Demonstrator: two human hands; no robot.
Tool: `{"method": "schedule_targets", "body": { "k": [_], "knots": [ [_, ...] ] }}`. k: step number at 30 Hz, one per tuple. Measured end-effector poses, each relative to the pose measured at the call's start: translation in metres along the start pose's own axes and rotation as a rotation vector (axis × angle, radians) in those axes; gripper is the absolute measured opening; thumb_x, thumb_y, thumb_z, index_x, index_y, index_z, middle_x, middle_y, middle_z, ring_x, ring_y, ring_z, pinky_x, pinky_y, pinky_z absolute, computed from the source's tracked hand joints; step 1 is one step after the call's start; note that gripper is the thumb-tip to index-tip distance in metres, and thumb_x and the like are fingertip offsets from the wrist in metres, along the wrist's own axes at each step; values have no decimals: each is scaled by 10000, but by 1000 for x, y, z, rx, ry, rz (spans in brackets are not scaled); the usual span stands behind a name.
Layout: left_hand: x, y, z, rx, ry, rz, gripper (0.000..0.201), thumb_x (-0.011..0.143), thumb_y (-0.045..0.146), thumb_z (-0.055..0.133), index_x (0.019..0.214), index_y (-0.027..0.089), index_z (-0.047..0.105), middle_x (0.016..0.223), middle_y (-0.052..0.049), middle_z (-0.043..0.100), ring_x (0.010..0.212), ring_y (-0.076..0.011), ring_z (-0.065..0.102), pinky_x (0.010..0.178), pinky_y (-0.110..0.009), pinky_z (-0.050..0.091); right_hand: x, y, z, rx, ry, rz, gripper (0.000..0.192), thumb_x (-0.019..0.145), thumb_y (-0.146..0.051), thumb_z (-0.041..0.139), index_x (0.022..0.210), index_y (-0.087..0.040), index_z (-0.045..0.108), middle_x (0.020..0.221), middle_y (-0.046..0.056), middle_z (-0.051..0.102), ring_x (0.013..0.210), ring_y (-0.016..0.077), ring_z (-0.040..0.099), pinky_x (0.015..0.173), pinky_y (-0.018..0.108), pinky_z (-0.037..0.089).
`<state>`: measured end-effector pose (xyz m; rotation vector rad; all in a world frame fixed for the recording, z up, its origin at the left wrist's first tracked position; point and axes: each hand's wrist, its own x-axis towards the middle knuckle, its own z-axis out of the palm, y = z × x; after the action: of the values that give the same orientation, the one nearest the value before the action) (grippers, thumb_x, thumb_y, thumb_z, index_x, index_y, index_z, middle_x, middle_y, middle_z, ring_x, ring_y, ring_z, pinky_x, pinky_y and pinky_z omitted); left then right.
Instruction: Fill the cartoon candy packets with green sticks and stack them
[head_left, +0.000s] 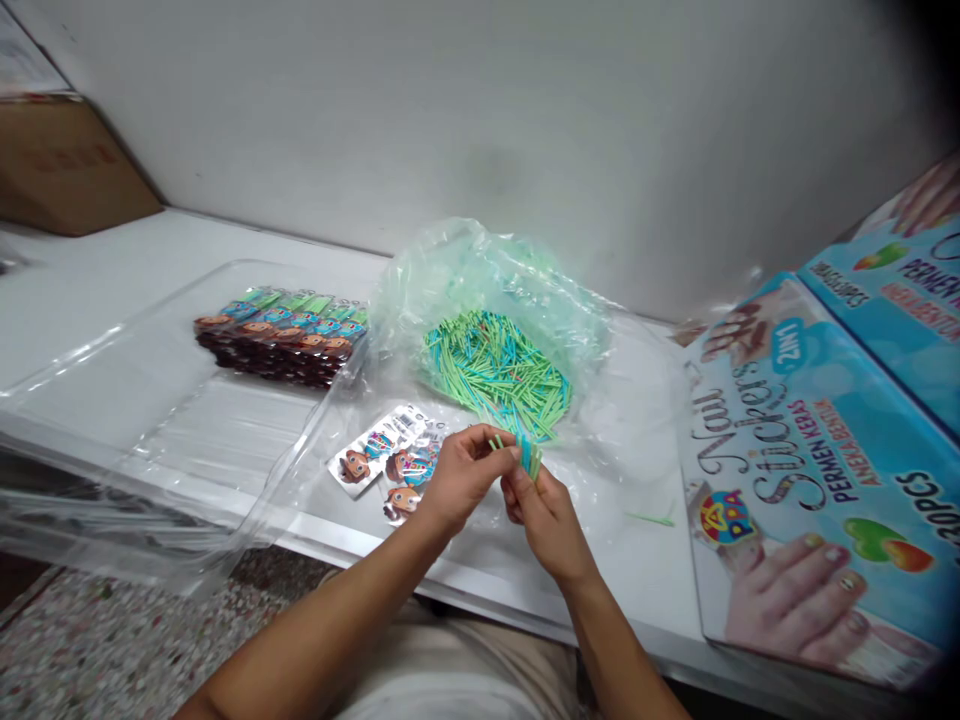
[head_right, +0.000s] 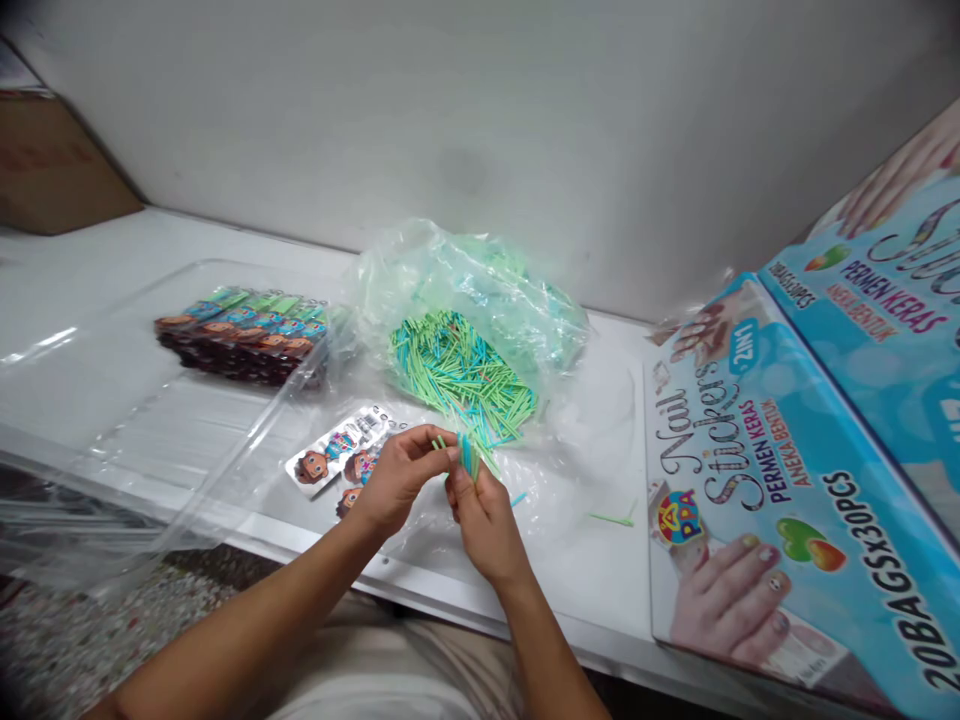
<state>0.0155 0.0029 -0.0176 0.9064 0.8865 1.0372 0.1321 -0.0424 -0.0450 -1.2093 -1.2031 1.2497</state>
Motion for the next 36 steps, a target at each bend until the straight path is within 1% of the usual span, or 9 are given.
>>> {"method": "schedule_targets", "body": {
  "k": [5, 10, 14, 17, 22, 26, 29, 33, 36],
  "knots": [
    [1, -3, 0, 66, 54, 18, 114, 619, 229, 668, 664, 155, 594, 568, 26, 559, 506, -100, 492, 531, -238, 396, -2, 0, -1, -43, -3, -11, 303, 920, -467, 460, 752, -215, 474, 622, -40, 424, 507, 101, 367, 465, 246, 299],
    [0, 1, 2, 28, 92, 60, 39, 608, 146, 591, 625, 157, 558, 635, 11, 590, 589, -102, 524, 579, -220, 415, -5, -2, 0, -32, -30, -3, 323, 932, -446, 450, 713, -209, 467, 593, -46, 400, 489, 92, 358, 463, 245, 291],
    [-1, 8, 1, 39, -12, 17, 154, 604, 156, 608, 757, 147, 630, 621, 22, 587, 540, -92, 521, 544, -211, 415, -5, -1, -1, 41, -67, 15, 334, 932, -452, 450, 713, -200, 460, 599, -47, 398, 478, 78, 341, 446, 235, 273],
    [-1, 10, -2, 94, -95, -27, 155, 624, 235, 668, 732, 131, 628, 520, 33, 547, 452, -91, 499, 496, -219, 402, -5, -1, -1, 67, -85, 11, 323, 929, -453, 462, 740, -192, 466, 615, -48, 400, 484, 69, 331, 444, 225, 273],
    [-1, 6, -5, 155, -86, -7, 129, 640, 229, 662, 692, 123, 608, 494, 27, 548, 423, -90, 506, 459, -207, 396, -6, 0, 0, 80, -116, 20, 310, 933, -449, 460, 764, -189, 472, 634, -47, 397, 491, 63, 324, 443, 219, 267],
    [-2, 6, -3, 130, -76, -43, 82, 647, 199, 599, 703, 154, 559, 489, 47, 531, 381, -92, 491, 403, -202, 396, -8, 0, 1, 66, -134, 28, 326, 938, -447, 452, 742, -186, 465, 634, -43, 401, 495, 64, 332, 446, 222, 263],
    [-4, 11, -2, 138, -47, -2, 115, 627, 161, 563, 737, 146, 596, 557, 39, 555, 420, -80, 510, 418, -188, 412, -8, 0, 0, 65, -150, 23, 331, 939, -443, 451, 734, -184, 463, 631, -41, 407, 498, 66, 344, 455, 225, 274],
    [-6, 16, -3, 133, -151, -65, 190, 651, 221, 579, 806, 126, 634, 567, 15, 584, 425, -107, 538, 427, -222, 445, -7, 1, 0, 79, -146, 26, 329, 935, -449, 456, 737, -187, 453, 614, -48, 397, 486, 66, 330, 446, 223, 267],
    [-6, 15, -3, 116, -138, -60, 192, 634, 268, 644, 759, 124, 615, 586, 6, 590, 452, -116, 545, 428, -227, 446, -8, 2, 1, 89, -158, 26, 317, 937, -443, 453, 744, -191, 446, 617, -51, 390, 486, 67, 319, 444, 222, 259]
  ]
}}
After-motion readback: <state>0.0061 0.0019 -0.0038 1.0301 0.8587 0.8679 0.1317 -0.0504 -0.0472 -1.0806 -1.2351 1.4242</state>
